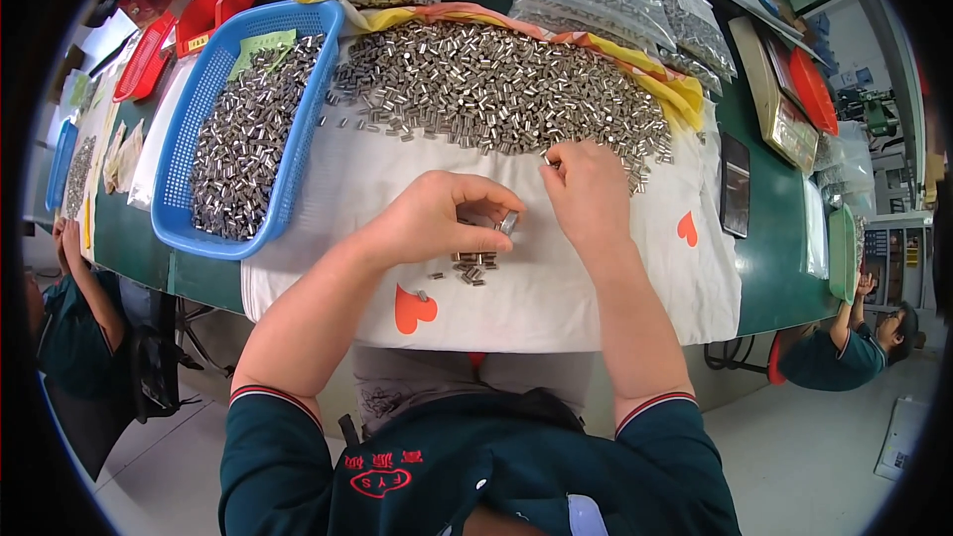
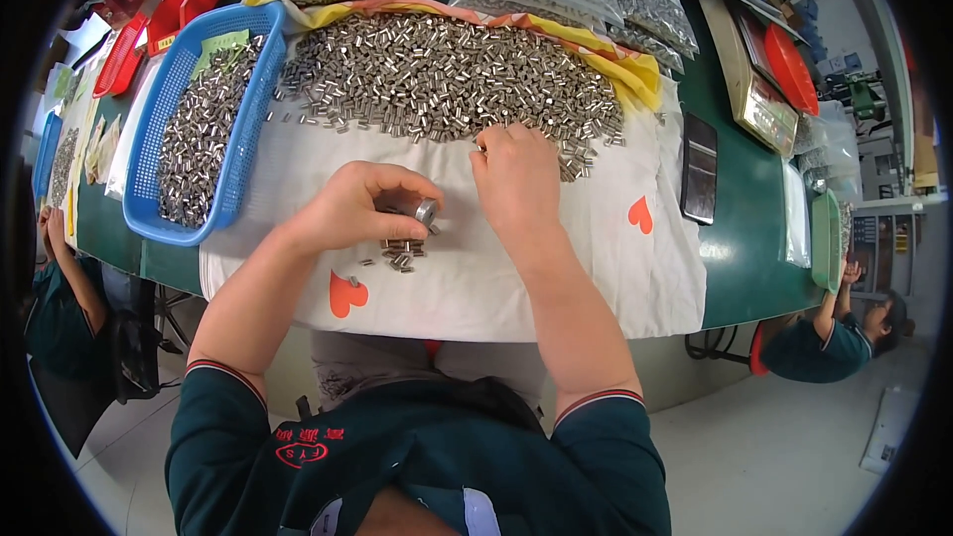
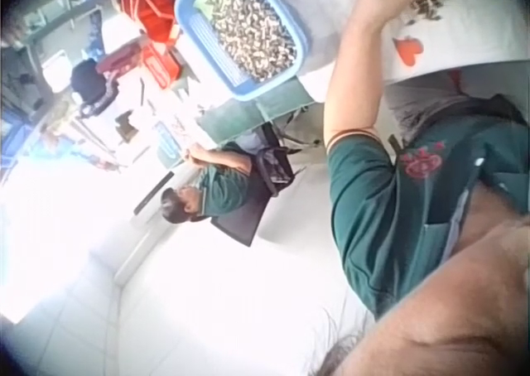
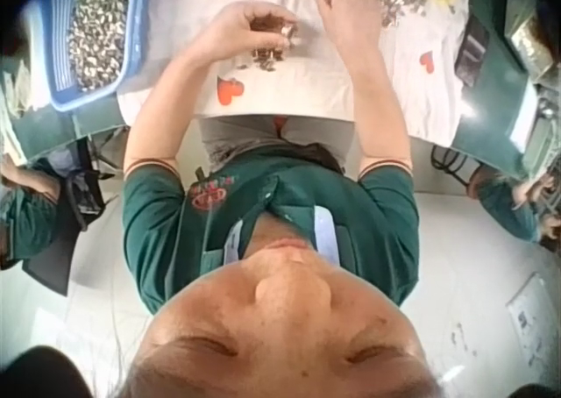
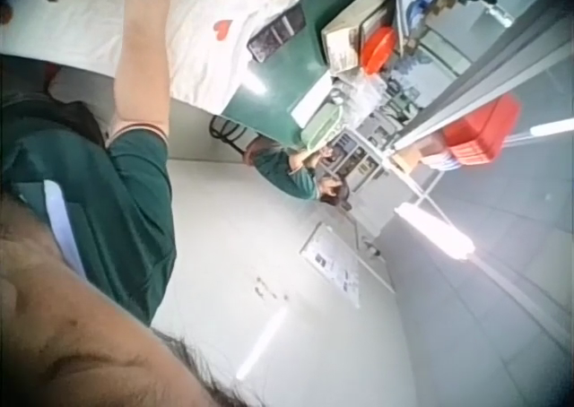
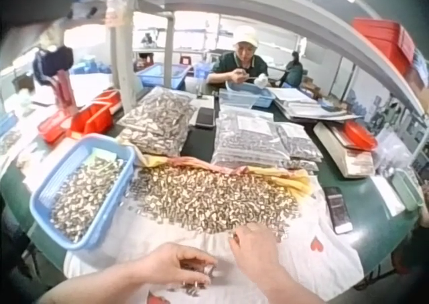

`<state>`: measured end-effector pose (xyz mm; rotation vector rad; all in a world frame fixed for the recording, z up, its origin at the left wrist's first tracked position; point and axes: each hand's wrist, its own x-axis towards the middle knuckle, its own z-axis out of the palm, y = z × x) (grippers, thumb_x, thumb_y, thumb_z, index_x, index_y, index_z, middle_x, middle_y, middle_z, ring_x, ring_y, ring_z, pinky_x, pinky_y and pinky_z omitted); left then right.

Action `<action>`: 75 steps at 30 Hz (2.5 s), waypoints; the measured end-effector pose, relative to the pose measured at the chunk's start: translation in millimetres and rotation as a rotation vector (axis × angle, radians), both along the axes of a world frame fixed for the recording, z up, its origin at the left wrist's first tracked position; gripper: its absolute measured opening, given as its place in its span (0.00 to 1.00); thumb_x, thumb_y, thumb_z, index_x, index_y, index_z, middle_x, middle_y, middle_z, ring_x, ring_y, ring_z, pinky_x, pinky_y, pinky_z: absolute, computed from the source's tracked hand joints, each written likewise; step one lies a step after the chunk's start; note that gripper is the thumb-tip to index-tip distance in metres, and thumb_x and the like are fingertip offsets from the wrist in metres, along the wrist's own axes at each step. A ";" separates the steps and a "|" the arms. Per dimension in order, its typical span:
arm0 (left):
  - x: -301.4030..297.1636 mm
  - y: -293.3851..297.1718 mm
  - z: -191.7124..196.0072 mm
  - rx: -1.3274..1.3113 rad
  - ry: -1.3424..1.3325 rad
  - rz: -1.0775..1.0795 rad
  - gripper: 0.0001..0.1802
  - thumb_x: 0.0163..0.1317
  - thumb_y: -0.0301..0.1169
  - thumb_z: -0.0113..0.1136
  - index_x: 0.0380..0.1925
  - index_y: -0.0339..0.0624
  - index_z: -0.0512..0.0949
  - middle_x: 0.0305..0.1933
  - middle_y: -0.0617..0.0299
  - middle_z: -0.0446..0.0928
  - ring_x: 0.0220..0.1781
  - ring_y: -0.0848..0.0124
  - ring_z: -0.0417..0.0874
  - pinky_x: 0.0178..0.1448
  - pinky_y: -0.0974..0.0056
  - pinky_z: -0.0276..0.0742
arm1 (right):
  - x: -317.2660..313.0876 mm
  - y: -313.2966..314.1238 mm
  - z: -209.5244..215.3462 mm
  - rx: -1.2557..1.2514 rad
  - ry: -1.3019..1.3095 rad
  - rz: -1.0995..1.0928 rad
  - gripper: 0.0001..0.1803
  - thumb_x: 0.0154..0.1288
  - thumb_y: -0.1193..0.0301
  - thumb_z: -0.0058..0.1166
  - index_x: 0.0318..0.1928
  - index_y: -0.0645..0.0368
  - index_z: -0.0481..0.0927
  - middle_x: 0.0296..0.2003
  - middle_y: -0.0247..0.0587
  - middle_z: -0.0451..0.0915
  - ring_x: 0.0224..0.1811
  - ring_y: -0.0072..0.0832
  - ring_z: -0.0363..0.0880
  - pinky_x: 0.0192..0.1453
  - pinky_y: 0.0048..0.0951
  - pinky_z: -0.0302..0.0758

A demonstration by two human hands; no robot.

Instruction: Inspecting and sorting small metal fasteners at a workbench in a manufacturing facility.

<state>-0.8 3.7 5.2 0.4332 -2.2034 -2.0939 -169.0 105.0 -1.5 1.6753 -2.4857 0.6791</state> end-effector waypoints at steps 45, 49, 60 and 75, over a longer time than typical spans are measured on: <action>-0.5 2.8 -3.9 0.117 -0.005 -0.011 0.19 0.46 0.23 0.66 0.41 0.35 0.76 0.34 0.66 0.78 0.34 0.81 0.75 0.39 0.74 0.73 | -16.4 0.9 0.7 -0.124 -0.172 0.079 0.05 0.49 0.73 0.54 0.29 0.56 0.78 0.28 0.37 0.75 0.35 0.33 0.73 0.41 0.33 0.69; 1.0 1.9 -2.6 0.080 -0.016 0.017 0.18 0.47 0.23 0.65 0.40 0.35 0.76 0.32 0.66 0.77 0.33 0.81 0.75 0.39 0.75 0.73 | -8.8 -4.3 -6.6 0.003 0.007 0.069 0.03 0.49 0.72 0.55 0.27 0.54 0.79 0.28 0.36 0.73 0.37 0.33 0.71 0.44 0.34 0.67; -4.1 -2.2 -10.5 0.338 0.070 0.206 0.19 0.50 0.21 0.61 0.44 0.34 0.72 0.36 0.62 0.76 0.37 0.79 0.77 0.42 0.74 0.75 | 9.1 6.6 22.6 -0.097 -0.463 0.187 0.03 0.49 0.76 0.55 0.28 0.60 0.78 0.28 0.36 0.77 0.33 0.27 0.74 0.39 0.28 0.70; -12.9 -2.9 -13.0 0.096 0.144 0.270 0.20 0.47 0.24 0.66 0.42 0.32 0.74 0.36 0.61 0.77 0.38 0.78 0.77 0.43 0.73 0.74 | 22.2 9.2 21.2 -0.218 -0.400 0.292 0.04 0.46 0.81 0.54 0.26 0.63 0.75 0.26 0.40 0.76 0.28 0.31 0.75 0.34 0.27 0.71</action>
